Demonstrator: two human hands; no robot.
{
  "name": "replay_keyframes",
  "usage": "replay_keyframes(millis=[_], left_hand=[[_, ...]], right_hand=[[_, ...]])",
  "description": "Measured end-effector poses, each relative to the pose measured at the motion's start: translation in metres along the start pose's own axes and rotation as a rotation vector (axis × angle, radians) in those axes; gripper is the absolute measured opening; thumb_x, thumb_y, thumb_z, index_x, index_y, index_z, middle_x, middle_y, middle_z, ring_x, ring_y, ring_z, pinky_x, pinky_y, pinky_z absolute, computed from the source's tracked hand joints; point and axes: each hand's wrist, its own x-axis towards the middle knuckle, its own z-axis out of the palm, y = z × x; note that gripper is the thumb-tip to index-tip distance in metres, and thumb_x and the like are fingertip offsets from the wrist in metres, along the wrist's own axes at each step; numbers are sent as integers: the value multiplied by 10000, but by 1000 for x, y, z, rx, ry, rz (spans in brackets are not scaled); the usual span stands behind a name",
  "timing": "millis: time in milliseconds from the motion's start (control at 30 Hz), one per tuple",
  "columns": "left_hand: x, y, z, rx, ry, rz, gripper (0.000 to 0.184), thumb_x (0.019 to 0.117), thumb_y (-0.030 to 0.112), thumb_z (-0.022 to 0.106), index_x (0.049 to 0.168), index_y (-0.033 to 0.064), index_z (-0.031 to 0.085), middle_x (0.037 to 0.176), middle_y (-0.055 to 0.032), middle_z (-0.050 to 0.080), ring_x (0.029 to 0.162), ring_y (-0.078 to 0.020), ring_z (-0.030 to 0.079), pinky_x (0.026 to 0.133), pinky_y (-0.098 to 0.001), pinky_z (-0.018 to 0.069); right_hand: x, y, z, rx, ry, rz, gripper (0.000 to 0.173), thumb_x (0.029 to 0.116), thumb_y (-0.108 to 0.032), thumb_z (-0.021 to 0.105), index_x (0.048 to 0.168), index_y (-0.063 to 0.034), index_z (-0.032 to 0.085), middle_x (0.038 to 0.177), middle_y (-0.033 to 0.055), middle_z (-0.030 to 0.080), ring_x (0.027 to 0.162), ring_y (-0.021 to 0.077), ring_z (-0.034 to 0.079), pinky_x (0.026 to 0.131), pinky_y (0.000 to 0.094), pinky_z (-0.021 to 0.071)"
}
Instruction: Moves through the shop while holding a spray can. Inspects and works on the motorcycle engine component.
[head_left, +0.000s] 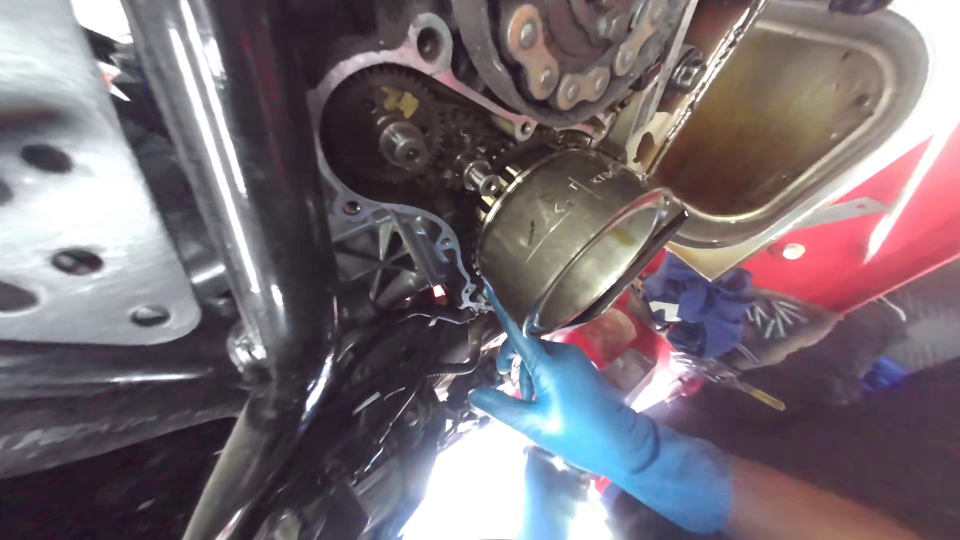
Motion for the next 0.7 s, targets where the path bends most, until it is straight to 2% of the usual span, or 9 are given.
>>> replay_keyframes(millis=[67, 133, 200, 267, 400, 467, 567, 633, 700], left_hand=[[0, 1, 0, -2, 13, 1, 63, 853, -61, 642, 898, -61, 686, 793, 25, 713, 694, 45, 653, 691, -154, 567], [0, 2, 0, 7, 8, -23, 59, 844, -67, 625, 876, -41, 666, 721, 51, 681, 605, 49, 614, 597, -151, 544], [-1, 2, 0, -17, 0, -72, 76, 851, -69, 611, 846, -8, 656, 659, 73, 654, 535, 43, 587, 521, -157, 523], [-2, 3, 0, -51, -6, -124, 98, 873, -69, 609, 828, 7, 651, 628, 75, 638, 504, 32, 572, 492, -164, 513], [-5, 2, 3, -120, 16, -130, 177, 826, -93, 580, 758, 68, 615, 592, 98, 623, 482, 39, 564, 477, -146, 496], [-6, 3, 4, -158, 20, -128, 181, 798, -108, 589, 761, 68, 607, 600, 96, 629, 488, 41, 568, 478, -139, 494], [-7, 4, 5, -193, 12, -105, 165, 801, -106, 612, 801, 59, 614, 632, 101, 640, 520, 54, 577, 514, -133, 507], [-9, 5, 5, -211, 11, -123, 129, 810, -98, 630, 849, 26, 635, 666, 87, 656, 545, 50, 591, 551, -137, 531], [-10, 5, 7, -204, 31, -138, 113, 807, -76, 637, 870, 18, 642, 680, 91, 658, 551, 58, 588, 568, -131, 530]], right_hand=[[0, -2, 3, -52, -6, 10, 862, 924, -512, 674, 1568, -21, 378, 777, 12, 666, 537, 119, 532, 512, 317, 495], [-1, -5, 3, -102, -29, 34, 910, 930, -540, 650, 1608, -44, 301, 791, 18, 659, 539, 138, 531, 512, 344, 501], [-2, -6, 4, -135, -35, 32, 928, 933, -542, 646, 1623, -54, 262, 811, 14, 665, 542, 136, 533, 507, 343, 502], [-3, -5, 4, -174, -51, 23, 930, 950, -551, 634, 1639, -86, 218, 825, -4, 648, 561, 125, 534, 509, 329, 497], [-6, -4, 9, -272, 19, -78, 866, 923, -542, 639, 1537, 22, 407, 800, 37, 694, 619, 197, 644, 551, 379, 550], [-6, -5, 9, -279, 14, -79, 858, 923, -544, 635, 1537, 15, 419, 766, 56, 676, 603, 207, 630, 537, 378, 534], [-10, -3, 5, -217, 7, -91, 807, 932, -540, 639, 1537, -39, 453, 795, 75, 690, 627, 209, 642, 547, 388, 540], [-18, -1, 0, -80, 23, -127, 736, 949, -492, 668, 1532, -83, 482, 831, 56, 700, 646, 172, 622, 579, 356, 539], [-26, -1, -6, 68, 55, -127, 685, 955, -422, 700, 1514, -77, 505, 821, 29, 689, 623, 124, 580, 571, 303, 519]])
